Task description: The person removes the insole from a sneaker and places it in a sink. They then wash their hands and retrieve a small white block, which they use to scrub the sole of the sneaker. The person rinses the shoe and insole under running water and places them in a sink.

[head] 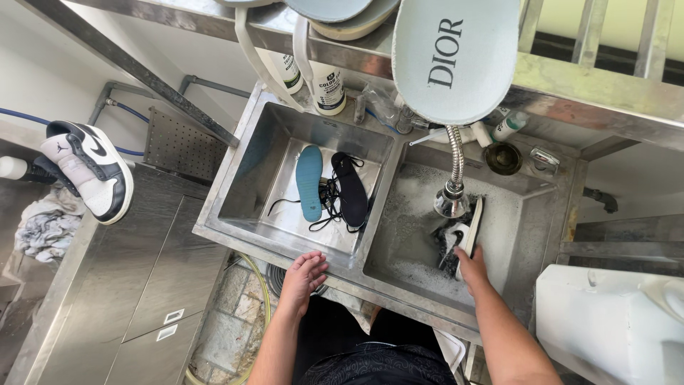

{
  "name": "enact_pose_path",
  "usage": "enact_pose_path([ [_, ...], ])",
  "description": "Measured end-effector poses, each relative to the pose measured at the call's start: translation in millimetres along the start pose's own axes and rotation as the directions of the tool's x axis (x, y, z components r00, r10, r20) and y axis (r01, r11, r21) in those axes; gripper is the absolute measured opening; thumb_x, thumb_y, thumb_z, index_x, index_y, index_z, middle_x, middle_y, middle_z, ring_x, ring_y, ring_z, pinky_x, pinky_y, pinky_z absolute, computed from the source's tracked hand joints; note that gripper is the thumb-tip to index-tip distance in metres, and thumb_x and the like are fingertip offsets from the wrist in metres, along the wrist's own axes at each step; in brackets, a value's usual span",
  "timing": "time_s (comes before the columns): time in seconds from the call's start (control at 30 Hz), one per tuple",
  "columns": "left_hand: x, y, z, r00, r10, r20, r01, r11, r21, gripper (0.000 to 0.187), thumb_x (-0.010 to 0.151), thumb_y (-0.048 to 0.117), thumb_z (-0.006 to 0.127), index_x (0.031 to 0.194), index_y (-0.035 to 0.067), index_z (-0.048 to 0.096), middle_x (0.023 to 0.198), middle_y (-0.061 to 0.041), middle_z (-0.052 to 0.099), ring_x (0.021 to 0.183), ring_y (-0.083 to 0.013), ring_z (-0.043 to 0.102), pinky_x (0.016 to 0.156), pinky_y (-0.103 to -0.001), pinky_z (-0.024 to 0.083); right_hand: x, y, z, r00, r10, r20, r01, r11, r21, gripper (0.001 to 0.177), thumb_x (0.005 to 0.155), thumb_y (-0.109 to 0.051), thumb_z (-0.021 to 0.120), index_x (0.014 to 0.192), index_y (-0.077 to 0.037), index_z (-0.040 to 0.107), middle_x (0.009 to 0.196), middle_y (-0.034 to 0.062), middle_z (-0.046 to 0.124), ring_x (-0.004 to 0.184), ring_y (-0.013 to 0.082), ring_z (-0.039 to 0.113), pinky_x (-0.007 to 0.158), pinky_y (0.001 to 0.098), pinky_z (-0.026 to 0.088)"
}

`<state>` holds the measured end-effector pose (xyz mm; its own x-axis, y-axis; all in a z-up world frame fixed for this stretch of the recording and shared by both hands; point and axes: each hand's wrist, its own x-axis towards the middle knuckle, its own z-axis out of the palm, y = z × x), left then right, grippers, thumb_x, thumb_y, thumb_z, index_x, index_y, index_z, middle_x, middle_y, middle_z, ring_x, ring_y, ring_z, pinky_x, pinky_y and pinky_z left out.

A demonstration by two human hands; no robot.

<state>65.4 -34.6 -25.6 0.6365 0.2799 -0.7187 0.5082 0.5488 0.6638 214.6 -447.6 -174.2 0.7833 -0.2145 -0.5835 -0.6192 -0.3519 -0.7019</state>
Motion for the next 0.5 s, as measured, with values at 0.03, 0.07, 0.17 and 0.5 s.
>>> enact_pose_path([
  [0.03, 1, 0, -2, 1.000, -0.001, 0.000, 0.001, 1.000, -0.003, 0.027, 0.094, 0.022, 0.066, 0.119, 0.011, 0.067, 0.117, -0.003, 0.072, 0.104, -0.0156, 0.068, 0.086, -0.032, 0.054, 0, -3, 0, 1.000, -0.001, 0.010, 0.001, 1.000, -0.012, 0.087, 0.087, -0.030, 0.073, 0.160, -0.014, 0.029, 0.148, 0.0202, 0.053, 0.133, 0.0331, 0.052, 0.104, 0.0398, 0.041],
  [0.07, 2, 1, -5, 1.000, -0.001, 0.000, 0.001, 1.000, -0.006, 0.027, 0.094, 0.022, 0.066, 0.119, 0.011, 0.067, 0.117, -0.003, 0.072, 0.104, -0.0159, 0.068, 0.086, -0.032, 0.054, -1, -7, -2, 0.998, -0.054, 0.044, 0.053, 0.998, 0.018, 0.091, 0.084, -0.031, 0.073, 0.161, -0.016, 0.025, 0.150, 0.0207, 0.050, 0.135, 0.0339, 0.051, 0.106, 0.0412, 0.041],
  [0.17, 5, 1, -11, 1.000, 0.005, 0.004, -0.004, 0.999, -0.051, 0.027, 0.094, 0.023, 0.064, 0.118, 0.010, 0.065, 0.117, -0.004, 0.073, 0.105, -0.0166, 0.068, 0.086, -0.033, 0.054, -14, -22, -15, 0.991, -0.119, 0.061, 0.125, 0.987, -0.101, 0.099, 0.081, -0.037, 0.075, 0.163, -0.028, 0.019, 0.154, 0.0247, 0.043, 0.144, 0.0391, 0.041, 0.113, 0.0478, 0.036],
  [0.5, 9, -1, -19, 1.000, 0.017, 0.014, -0.016, 0.997, -0.076, 0.025, 0.094, 0.022, 0.066, 0.117, 0.011, 0.065, 0.114, -0.004, 0.072, 0.103, -0.0175, 0.068, 0.086, -0.034, 0.053, -43, -63, -16, 0.993, 0.059, -0.101, -0.116, 0.627, -0.770, 0.111, 0.080, -0.059, 0.076, 0.164, -0.046, 0.004, 0.155, 0.0327, 0.019, 0.143, 0.0492, 0.028, 0.104, 0.0566, 0.044],
])
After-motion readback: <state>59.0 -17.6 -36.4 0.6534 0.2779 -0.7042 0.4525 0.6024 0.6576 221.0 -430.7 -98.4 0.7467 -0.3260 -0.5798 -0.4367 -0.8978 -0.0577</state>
